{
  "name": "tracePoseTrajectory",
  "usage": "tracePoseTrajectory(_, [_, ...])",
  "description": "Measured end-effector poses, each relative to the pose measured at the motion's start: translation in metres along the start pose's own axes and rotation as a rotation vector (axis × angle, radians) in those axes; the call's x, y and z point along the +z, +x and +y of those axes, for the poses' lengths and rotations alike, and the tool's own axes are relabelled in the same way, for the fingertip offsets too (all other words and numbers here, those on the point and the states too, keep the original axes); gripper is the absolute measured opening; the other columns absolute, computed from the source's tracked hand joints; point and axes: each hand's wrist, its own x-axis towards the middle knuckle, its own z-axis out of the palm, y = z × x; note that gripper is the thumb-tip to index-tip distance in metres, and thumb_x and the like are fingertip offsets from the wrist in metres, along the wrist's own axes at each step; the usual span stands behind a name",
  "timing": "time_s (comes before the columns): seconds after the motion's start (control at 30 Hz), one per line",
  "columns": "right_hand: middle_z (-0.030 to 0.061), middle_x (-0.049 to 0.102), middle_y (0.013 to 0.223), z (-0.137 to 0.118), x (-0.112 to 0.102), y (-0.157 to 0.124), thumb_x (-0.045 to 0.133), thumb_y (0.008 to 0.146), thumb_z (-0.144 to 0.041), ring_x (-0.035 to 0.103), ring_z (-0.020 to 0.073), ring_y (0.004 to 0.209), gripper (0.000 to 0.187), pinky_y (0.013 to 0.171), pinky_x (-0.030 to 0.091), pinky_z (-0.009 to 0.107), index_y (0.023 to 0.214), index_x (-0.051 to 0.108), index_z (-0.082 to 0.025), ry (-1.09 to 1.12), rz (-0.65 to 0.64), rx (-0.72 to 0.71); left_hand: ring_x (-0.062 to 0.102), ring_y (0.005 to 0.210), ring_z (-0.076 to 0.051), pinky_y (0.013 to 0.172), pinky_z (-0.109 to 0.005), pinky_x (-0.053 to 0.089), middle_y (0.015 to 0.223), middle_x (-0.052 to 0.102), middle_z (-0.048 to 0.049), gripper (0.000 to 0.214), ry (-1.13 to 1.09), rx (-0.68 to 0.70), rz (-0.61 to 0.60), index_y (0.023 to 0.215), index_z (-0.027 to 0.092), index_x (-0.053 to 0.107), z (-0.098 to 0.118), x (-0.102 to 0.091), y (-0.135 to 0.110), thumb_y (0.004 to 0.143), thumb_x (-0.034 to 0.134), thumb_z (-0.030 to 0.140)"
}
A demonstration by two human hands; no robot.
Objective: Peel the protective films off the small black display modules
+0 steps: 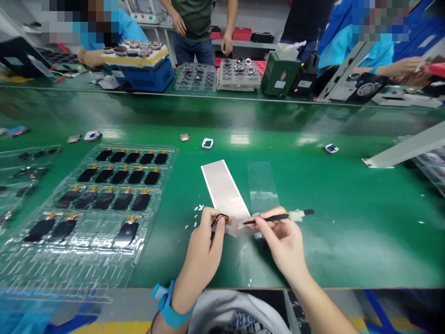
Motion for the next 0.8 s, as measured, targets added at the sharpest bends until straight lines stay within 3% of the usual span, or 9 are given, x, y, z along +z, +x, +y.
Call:
tracePoseTrajectory(0.13, [0.0086, 0.071, 0.078, 0.006, 0.002, -0.001, 0.076, 0.077, -0.051, 0.073, 0.0214, 0.066, 0.035, 0.065, 0.064, 0.031, 0.078, 0.067, -0.017, -0.116, -0.129, 0.126, 0.066, 0.097, -0.020, 0.082, -0.030, 0.049, 0.104, 0.071, -0.0066, 0.011, -0.021, 0.104, 0.117, 0.105, 0.024, 0.051, 0.000, -0.008, -0.019, 0.103, 0.040, 0.023])
tracePoseTrajectory(0.23, [0.0082, 0.069, 0.082, 0.010, 0.003, 0.000, 0.072, 0.081, -0.049, 0.072, 0.0197, 0.067, 0.032, 0.060, 0.062, 0.028, 0.080, 0.068, -0.017, -0.163, -0.166, 0.094, 0.066, 0.105, -0.020, 0.087, -0.031, 0.051, 0.109, 0.071, -0.0069, 0.021, 0.134, 0.290, -0.074, 0.115, 0.025, 0.053, -0.002, -0.015, -0.033, 0.100, 0.042, 0.016])
tracePoseTrajectory(0.33, [0.0076, 0.068, 0.084, 0.009, 0.005, 0.002, 0.069, 0.086, -0.043, 0.072, 0.0198, 0.074, 0.026, 0.065, 0.061, 0.027, 0.082, 0.071, -0.018, -0.212, -0.194, 0.001, 0.064, 0.113, -0.021, 0.094, -0.034, 0.052, 0.116, 0.070, -0.0092, 0.029, 0.326, 0.405, -0.252, 0.122, 0.023, 0.051, -0.004, -0.018, -0.035, 0.097, 0.045, 0.011])
tracePoseTrajectory(0.5, [0.0072, 0.069, 0.085, 0.005, 0.013, 0.006, 0.066, 0.089, -0.036, 0.072, 0.0195, 0.079, 0.020, 0.070, 0.061, 0.028, 0.084, 0.073, -0.018, -0.287, -0.180, -0.071, 0.062, 0.119, -0.024, 0.096, -0.039, 0.053, 0.121, 0.068, -0.0128, 0.028, 0.492, 0.446, -0.277, 0.124, 0.019, 0.048, -0.008, -0.015, -0.032, 0.097, 0.043, 0.012])
tracePoseTrajectory(0.7, [0.0065, 0.071, 0.078, 0.009, 0.022, 0.013, 0.076, 0.078, -0.043, 0.074, 0.0214, 0.075, 0.027, 0.074, 0.062, 0.032, 0.076, 0.066, -0.018, -0.048, -0.124, 0.110, 0.062, 0.119, -0.030, 0.092, -0.044, 0.056, 0.119, 0.070, -0.0156, 0.030, 0.621, 0.550, -0.250, 0.124, 0.015, 0.048, -0.006, -0.013, -0.032, 0.095, 0.042, 0.010])
tracePoseTrajectory(0.8, [0.0049, 0.072, 0.073, 0.009, 0.026, 0.015, 0.082, 0.071, -0.044, 0.074, 0.0202, 0.068, 0.033, 0.070, 0.063, 0.031, 0.076, 0.062, -0.018, 0.068, -0.079, 0.194, 0.066, 0.113, -0.033, 0.089, -0.045, 0.058, 0.114, 0.072, -0.0169, 0.023, 0.715, 0.635, -0.254, 0.112, 0.013, 0.053, -0.003, -0.010, -0.030, 0.092, 0.042, 0.007])
